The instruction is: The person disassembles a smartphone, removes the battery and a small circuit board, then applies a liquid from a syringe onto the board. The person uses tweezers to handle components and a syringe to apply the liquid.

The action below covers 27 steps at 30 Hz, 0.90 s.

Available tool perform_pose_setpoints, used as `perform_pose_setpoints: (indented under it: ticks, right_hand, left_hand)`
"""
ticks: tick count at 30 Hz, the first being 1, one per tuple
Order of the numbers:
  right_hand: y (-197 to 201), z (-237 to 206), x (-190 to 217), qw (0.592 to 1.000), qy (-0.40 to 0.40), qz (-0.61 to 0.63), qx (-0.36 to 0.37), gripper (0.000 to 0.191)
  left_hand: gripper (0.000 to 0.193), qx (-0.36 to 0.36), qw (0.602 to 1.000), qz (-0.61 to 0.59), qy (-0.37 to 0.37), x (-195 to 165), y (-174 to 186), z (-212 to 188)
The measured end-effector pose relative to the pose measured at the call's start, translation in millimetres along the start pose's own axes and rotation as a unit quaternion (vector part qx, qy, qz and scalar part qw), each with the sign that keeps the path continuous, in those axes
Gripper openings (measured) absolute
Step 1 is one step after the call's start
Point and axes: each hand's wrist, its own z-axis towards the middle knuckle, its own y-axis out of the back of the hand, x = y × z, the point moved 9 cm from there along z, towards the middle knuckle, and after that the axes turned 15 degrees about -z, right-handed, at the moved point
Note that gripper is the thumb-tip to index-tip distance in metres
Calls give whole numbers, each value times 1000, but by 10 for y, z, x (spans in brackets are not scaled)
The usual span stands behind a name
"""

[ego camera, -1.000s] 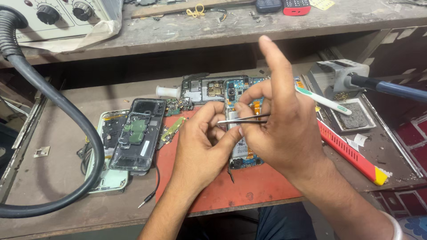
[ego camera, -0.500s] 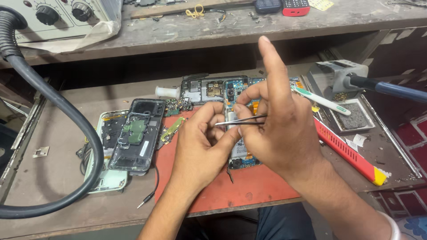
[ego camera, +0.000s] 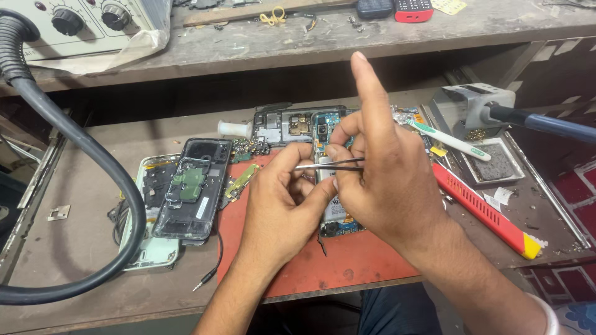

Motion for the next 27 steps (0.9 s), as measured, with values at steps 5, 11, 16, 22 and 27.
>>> perform_pose_setpoints:
  ticks: [5,11,16,22,27]
  right_hand:
    - [-7,-34,40,1000,17,-18,-5,84]
    - [10,-70,-5,998,6,56,-1,77]
    - [142,-110,-234,990,-42,135,-13,65]
    - [131,-87,-464,978,-100,184,-16,47]
    - [94,-116,-482,979,-125,161,-18,46]
  left_hand:
    - [27,-9,999,-20,47,72,8,-13]
    - [24,1,1000,-11,-16,-3,-17,4]
    - [22,7,998,-55,25,61,-18,-1]
    - [24,14,998,-62,17,34,-40,0]
    - [25,17,997,-76,27,77,-41,5]
